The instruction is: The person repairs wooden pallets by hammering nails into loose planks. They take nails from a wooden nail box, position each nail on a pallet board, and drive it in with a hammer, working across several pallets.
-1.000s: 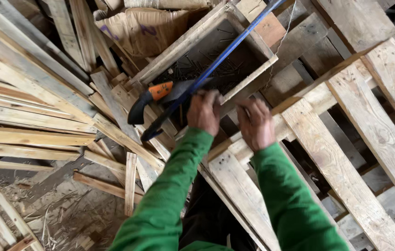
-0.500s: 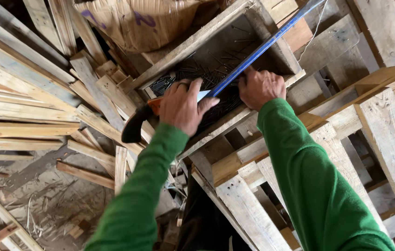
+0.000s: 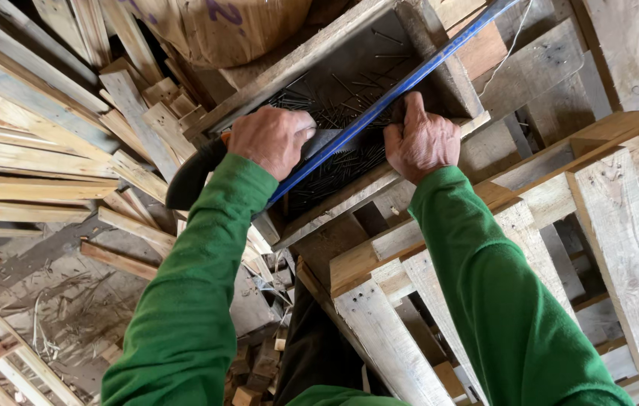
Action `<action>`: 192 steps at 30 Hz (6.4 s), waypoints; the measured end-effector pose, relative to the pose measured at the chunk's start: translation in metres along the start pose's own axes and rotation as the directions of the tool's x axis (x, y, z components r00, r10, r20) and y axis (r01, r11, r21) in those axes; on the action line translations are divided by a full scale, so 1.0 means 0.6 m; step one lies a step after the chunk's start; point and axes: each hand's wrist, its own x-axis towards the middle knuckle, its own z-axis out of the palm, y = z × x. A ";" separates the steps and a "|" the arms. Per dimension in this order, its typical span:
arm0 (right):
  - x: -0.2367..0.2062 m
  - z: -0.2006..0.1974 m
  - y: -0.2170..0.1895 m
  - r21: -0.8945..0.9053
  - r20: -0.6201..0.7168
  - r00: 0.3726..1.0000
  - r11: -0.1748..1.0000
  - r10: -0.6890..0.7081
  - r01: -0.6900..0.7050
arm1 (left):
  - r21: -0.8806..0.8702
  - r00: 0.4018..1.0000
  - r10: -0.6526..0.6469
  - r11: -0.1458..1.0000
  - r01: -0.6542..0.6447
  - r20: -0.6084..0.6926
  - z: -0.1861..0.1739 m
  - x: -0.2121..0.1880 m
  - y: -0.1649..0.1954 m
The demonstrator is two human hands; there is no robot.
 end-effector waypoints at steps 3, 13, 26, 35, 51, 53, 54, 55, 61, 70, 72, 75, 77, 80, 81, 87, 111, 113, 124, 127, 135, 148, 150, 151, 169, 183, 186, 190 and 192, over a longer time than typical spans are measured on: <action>-0.002 -0.001 0.007 0.043 0.020 0.999 0.998 -0.037 0.036 | 0.050 0.997 0.021 0.998 -0.025 0.077 -0.001 0.009 -0.010; -0.003 -0.005 0.004 0.004 -0.035 0.998 0.999 -0.048 0.048 | 0.071 0.987 0.126 0.990 -0.119 -0.100 -0.066 -0.034 -0.057; 0.043 -0.020 -0.047 -0.359 0.384 0.899 0.931 0.211 -0.065 | 0.314 0.972 0.091 0.949 -0.020 -0.215 -0.013 0.012 -0.080; 0.051 -0.023 -0.058 -0.421 0.392 0.866 0.898 0.310 -0.131 | 0.123 0.825 0.129 0.990 -0.073 -0.550 0.010 -0.065 0.014; 0.044 -0.017 -0.049 -0.387 0.307 0.913 0.912 0.269 -0.138 | 0.300 0.868 0.220 0.950 -0.087 -0.446 0.059 -0.054 -0.035; 0.046 -0.017 -0.051 -0.415 0.319 0.908 0.901 0.273 -0.125 | 0.278 0.725 0.293 0.950 -0.144 -0.623 0.067 -0.068 -0.007; 0.047 -0.017 -0.051 -0.431 0.331 0.902 0.894 0.278 -0.118 | 0.128 0.807 0.199 0.980 -0.154 -0.555 0.079 -0.077 0.014; 0.048 -0.016 -0.052 -0.428 0.329 0.905 0.897 0.268 -0.110 | -0.023 0.878 0.115 0.990 -0.142 -0.464 0.094 -0.085 0.035; 0.053 -0.011 -0.047 -0.429 0.379 0.872 0.894 0.310 -0.131 | 0.066 0.977 -0.150 0.985 0.161 -0.154 0.194 -0.002 0.079; 0.046 -0.030 -0.052 -0.318 0.392 0.914 0.947 0.102 0.031 | 0.025 0.996 0.066 0.997 -0.068 0.054 0.234 0.144 0.030; 0.046 -0.037 -0.059 -0.300 0.411 0.907 0.953 0.094 0.037 | -0.101 1.000 0.025 0.995 -0.024 0.008 0.233 0.128 0.019; 0.049 -0.043 -0.070 -0.299 0.476 0.853 0.952 0.213 -0.070 | -0.026 0.992 0.091 0.995 -0.093 -0.090 0.232 0.100 0.008; 0.053 -0.044 -0.074 -0.291 0.501 0.844 0.956 0.190 -0.043 | 0.051 0.996 0.080 0.996 -0.078 -0.040 0.230 0.096 0.008; 0.057 -0.041 -0.069 -0.246 0.511 0.848 0.969 0.141 -0.012 | 0.100 0.995 0.095 0.990 -0.096 0.015 0.224 0.110 0.016; 0.057 -0.039 -0.065 -0.226 0.512 0.850 0.974 0.124 -0.006 | 0.089 0.997 0.081 0.993 -0.081 0.000 0.220 0.115 0.020; 0.045 -0.028 -0.032 -0.092 0.386 0.917 0.985 -0.097 0.143 | 0.014 0.997 -0.067 0.998 0.067 0.024 0.185 0.083 0.040; -0.054 -0.004 -0.052 0.760 0.149 0.988 0.634 0.041 -0.141 | -0.923 0.956 -0.185 -0.354 0.151 0.227 0.146 -0.028 0.015; -0.064 0.001 -0.064 0.810 0.140 0.990 0.573 0.023 -0.128 | -0.889 0.974 -0.128 -0.444 0.114 0.189 0.141 -0.031 0.022; -0.080 0.008 -0.131 0.766 0.118 0.981 0.615 0.156 -0.190 | -0.895 0.933 -0.317 -0.445 0.012 0.170 0.200 -0.011 0.047; -0.082 0.011 -0.141 0.732 0.097 0.974 0.649 0.203 -0.208 | -0.883 0.896 -0.418 -0.464 -0.067 0.151 0.219 -0.007 0.039; -0.092 0.024 -0.159 0.610 -0.032 0.990 0.788 0.134 -0.087 | -0.723 0.929 -0.352 -0.671 -0.162 0.118 0.200 -0.011 0.069; -0.086 0.030 -0.123 0.761 0.114 0.970 0.608 0.216 -0.225 | -0.638 0.875 -0.452 -0.729 -0.248 0.176 0.210 -0.011 0.067; -0.090 0.026 -0.125 0.597 0.143 0.984 0.784 0.109 -0.174 | -0.625 0.863 -0.467 -0.736 -0.258 0.194 0.204 -0.008 0.070; -0.092 0.024 -0.129 0.557 0.109 0.990 0.820 0.086 -0.132 | -0.600 0.866 -0.462 -0.753 -0.269 0.192 0.201 -0.008 0.072; -0.128 -0.013 -0.148 0.623 0.109 0.989 0.768 0.100 -0.146 | -0.247 0.930 -0.303 -0.936 -0.250 0.207 0.230 -0.004 0.062; -0.234 -0.062 -0.127 0.954 0.156 0.979 0.237 0.131 -0.183 | -0.575 0.988 -0.070 -0.818 0.022 0.138 0.170 -0.060 0.157; -0.307 -0.102 -0.120 0.990 0.140 0.966 -0.001 0.218 -0.143 | -0.616 0.976 0.007 -0.775 0.143 0.218 0.155 -0.097 0.200; -0.433 -0.150 -0.074 0.987 0.143 0.888 0.009 0.438 -0.163 | -0.697 0.908 0.099 -0.609 0.380 0.408 0.149 -0.140 0.314; -0.507 -0.161 -0.035 0.996 0.074 0.848 0.002 0.525 -0.089 | -0.732 0.818 0.140 -0.380 0.565 0.558 0.171 -0.160 0.382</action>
